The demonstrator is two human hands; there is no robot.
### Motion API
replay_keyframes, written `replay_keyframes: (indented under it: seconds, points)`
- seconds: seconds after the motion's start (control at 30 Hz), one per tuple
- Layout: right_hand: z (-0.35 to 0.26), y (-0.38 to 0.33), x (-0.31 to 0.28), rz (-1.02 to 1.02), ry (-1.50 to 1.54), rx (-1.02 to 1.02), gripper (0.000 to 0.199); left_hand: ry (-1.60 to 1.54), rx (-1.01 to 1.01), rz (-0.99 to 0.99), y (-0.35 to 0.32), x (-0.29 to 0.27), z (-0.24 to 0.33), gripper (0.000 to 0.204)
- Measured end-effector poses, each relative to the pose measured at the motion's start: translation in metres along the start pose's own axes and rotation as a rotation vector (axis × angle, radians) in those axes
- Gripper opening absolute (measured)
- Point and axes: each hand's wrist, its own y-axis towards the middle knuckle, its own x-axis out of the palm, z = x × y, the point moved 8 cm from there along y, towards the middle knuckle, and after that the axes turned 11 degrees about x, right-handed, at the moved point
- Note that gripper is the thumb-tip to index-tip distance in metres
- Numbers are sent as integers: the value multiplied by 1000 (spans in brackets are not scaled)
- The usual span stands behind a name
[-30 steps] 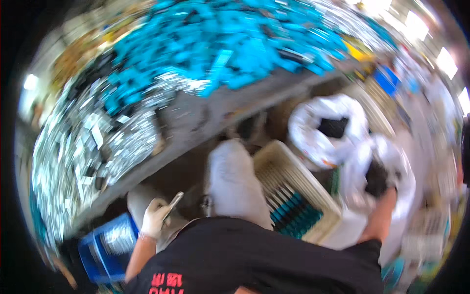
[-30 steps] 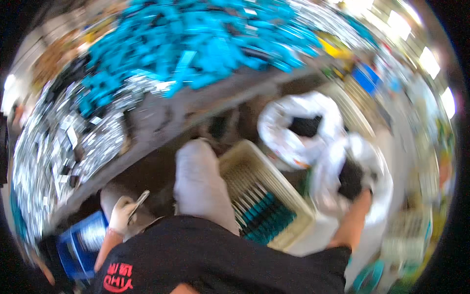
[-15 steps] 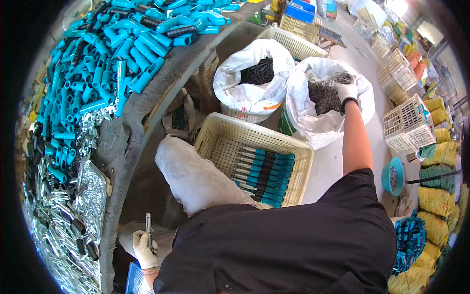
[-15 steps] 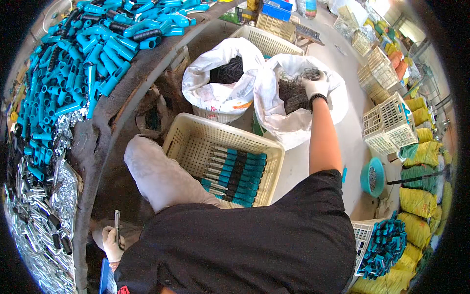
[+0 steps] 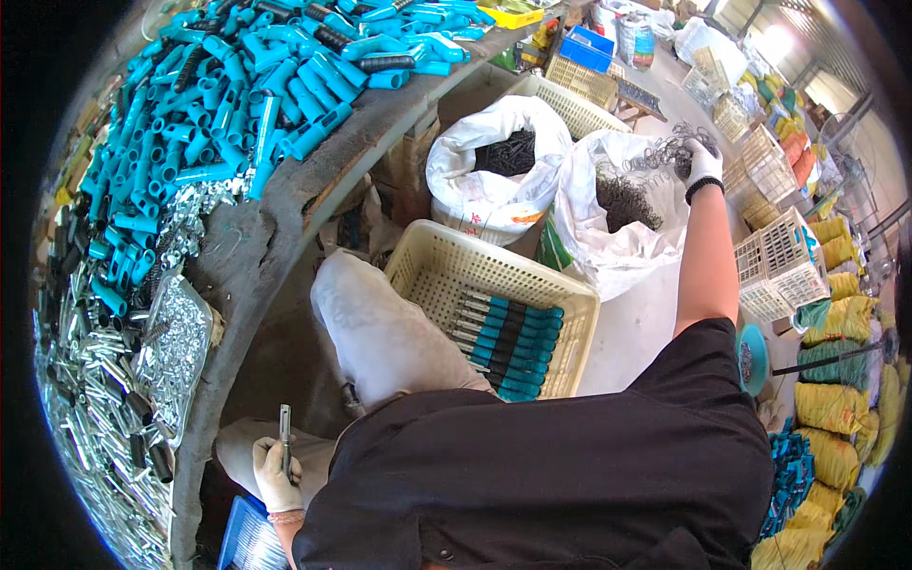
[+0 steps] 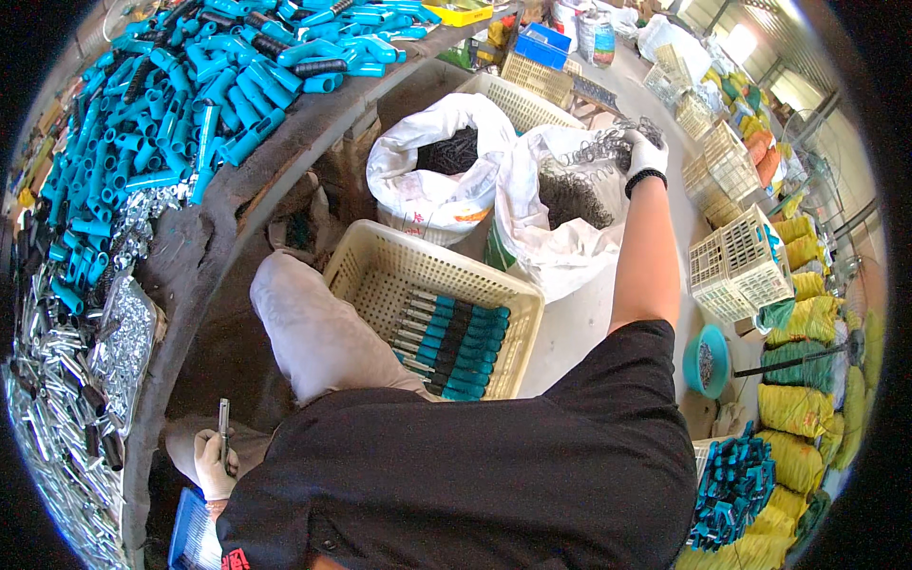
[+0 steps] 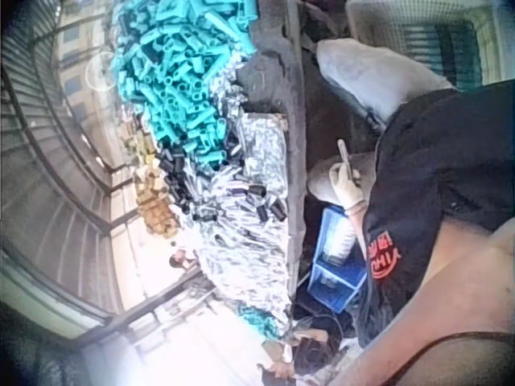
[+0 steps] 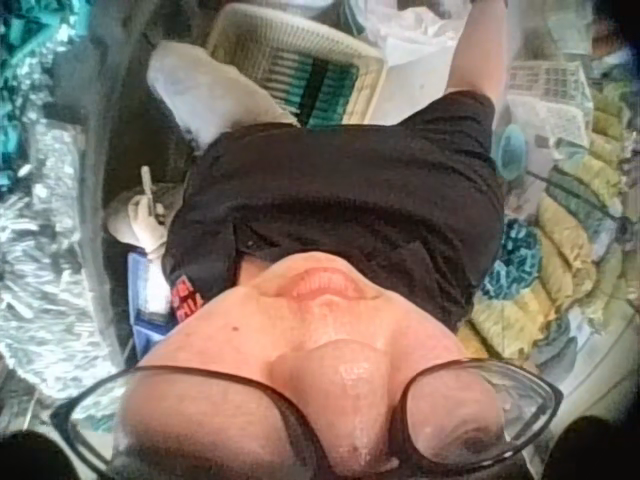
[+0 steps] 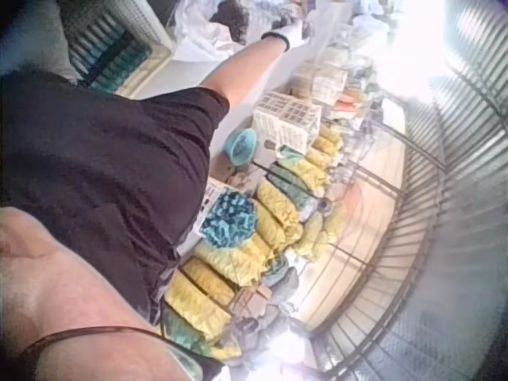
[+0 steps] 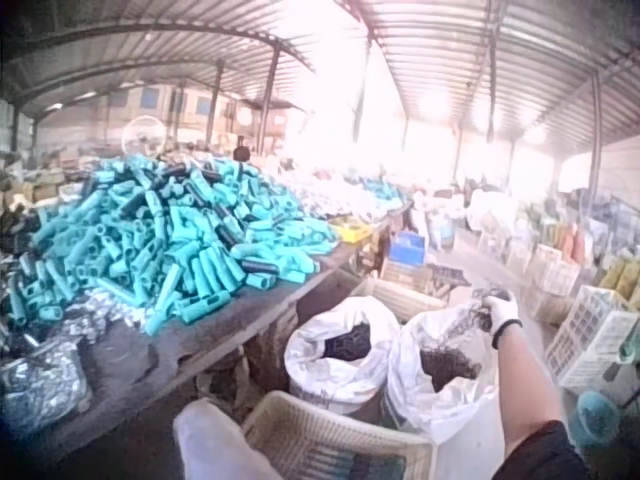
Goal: The person assembles tools by inserting metal rods and springs into metal tubes, attaching plastic handles, fastening components with pins by hand, and placing the assembled items into a basket.
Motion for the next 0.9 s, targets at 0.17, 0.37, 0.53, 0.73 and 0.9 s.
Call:
replay_keyframes:
  seconds: [0.17, 0.37, 0.53, 0.73, 0.9]
  points:
    - [22, 30, -6, -23, 237, 237, 13, 1, 5, 19, -12, -15, -9, 12]
    - [29, 55, -23, -89, 457, 452, 13, -4, 54, 3, -11, -26, -15, 13]
    - [15, 32, -11, -100, 425, 423, 13, -58, 21, 32, -15, -30, -15, 12]
    - [-25, -1, 48, -296, 487, 364, 16, -92, 63, 2, -7, -23, -11, 9]
    - [-60, -109, 218, -719, 495, 397, 25, -161, -14, 101, -25, -35, -5, 7]
